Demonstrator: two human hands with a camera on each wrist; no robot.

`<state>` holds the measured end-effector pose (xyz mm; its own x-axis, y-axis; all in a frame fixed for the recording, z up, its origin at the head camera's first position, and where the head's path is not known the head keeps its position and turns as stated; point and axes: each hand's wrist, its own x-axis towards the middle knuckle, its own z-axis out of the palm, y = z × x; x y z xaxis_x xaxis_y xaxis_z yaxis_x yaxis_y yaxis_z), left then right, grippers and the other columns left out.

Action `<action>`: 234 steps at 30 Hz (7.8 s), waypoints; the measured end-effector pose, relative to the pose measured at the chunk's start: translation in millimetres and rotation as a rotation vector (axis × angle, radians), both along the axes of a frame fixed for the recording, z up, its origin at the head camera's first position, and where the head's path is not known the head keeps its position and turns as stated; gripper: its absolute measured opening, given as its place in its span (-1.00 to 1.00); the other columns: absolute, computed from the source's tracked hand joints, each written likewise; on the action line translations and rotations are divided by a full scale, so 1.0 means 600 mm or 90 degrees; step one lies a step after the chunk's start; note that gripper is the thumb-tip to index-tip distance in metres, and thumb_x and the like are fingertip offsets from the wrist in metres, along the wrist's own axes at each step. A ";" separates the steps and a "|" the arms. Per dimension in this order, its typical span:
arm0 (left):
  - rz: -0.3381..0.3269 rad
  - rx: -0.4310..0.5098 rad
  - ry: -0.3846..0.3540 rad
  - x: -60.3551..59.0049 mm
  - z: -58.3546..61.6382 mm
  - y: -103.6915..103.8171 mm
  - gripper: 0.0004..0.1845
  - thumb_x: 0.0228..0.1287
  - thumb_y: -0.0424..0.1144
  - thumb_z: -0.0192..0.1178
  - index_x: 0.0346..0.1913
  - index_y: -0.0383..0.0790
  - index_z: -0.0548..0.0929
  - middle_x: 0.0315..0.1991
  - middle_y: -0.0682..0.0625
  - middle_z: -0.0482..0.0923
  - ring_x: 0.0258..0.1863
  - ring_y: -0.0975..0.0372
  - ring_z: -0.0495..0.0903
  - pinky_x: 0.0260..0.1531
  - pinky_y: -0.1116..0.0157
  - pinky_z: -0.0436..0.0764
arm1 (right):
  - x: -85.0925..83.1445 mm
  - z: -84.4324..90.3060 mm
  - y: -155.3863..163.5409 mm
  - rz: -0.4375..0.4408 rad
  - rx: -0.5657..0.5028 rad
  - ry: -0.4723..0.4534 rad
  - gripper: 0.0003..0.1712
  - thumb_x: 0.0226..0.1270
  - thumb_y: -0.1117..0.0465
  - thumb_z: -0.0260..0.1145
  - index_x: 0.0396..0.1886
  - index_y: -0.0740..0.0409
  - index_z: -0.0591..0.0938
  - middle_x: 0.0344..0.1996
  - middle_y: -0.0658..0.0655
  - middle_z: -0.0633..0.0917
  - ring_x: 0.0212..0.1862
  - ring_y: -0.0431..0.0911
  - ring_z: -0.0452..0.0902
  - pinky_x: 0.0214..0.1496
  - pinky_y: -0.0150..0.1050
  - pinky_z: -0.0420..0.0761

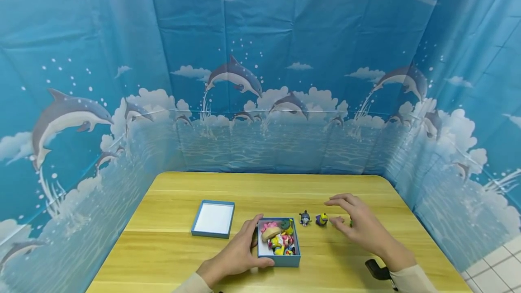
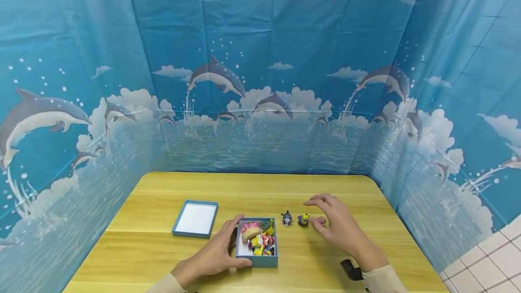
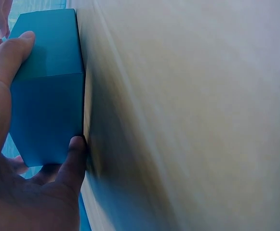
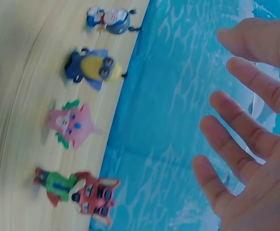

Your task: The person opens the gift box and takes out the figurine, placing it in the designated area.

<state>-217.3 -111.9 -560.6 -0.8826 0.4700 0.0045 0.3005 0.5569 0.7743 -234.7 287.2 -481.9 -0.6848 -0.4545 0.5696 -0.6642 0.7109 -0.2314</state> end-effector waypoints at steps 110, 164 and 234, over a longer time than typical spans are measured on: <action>-0.005 0.007 0.002 0.005 0.001 0.001 0.41 0.37 0.47 0.58 0.98 0.11 -0.09 0.89 -0.15 0.15 0.79 -0.05 0.38 0.72 -0.26 0.46 | -0.028 -0.024 -0.271 0.119 0.119 -0.312 -0.76 0.54 0.09 0.71 0.01 -0.05 0.79 -0.06 0.02 0.68 -0.27 -0.38 0.52 -0.23 -0.39 0.63; -0.006 0.016 0.007 0.012 0.000 0.005 0.41 0.39 0.42 0.60 0.97 0.00 -0.08 0.87 -0.17 0.17 0.72 -0.02 0.47 0.66 -0.12 0.58 | -0.012 -0.023 -0.246 0.172 0.033 -0.298 -0.80 0.53 0.25 0.67 -0.03 0.00 0.79 -0.15 -0.03 0.84 -0.28 -0.21 0.72 -0.18 -0.42 0.66; 0.004 -0.004 0.037 0.006 -0.001 0.008 0.41 0.35 0.45 0.61 0.97 0.03 -0.03 0.83 -0.18 0.24 0.63 -0.02 0.55 0.62 -0.19 0.59 | 0.015 -0.014 -0.174 0.164 -0.008 -0.132 -0.70 0.47 0.25 0.70 0.06 -0.03 0.78 -0.02 -0.08 0.87 0.00 -0.22 0.81 0.03 -0.21 0.86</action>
<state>-213.6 -107.2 -561.3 -0.8840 0.4644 0.0536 0.3415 0.5632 0.7525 -225.7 183.1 -490.0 -0.6505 -0.6215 0.4365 -0.7594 0.5221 -0.3882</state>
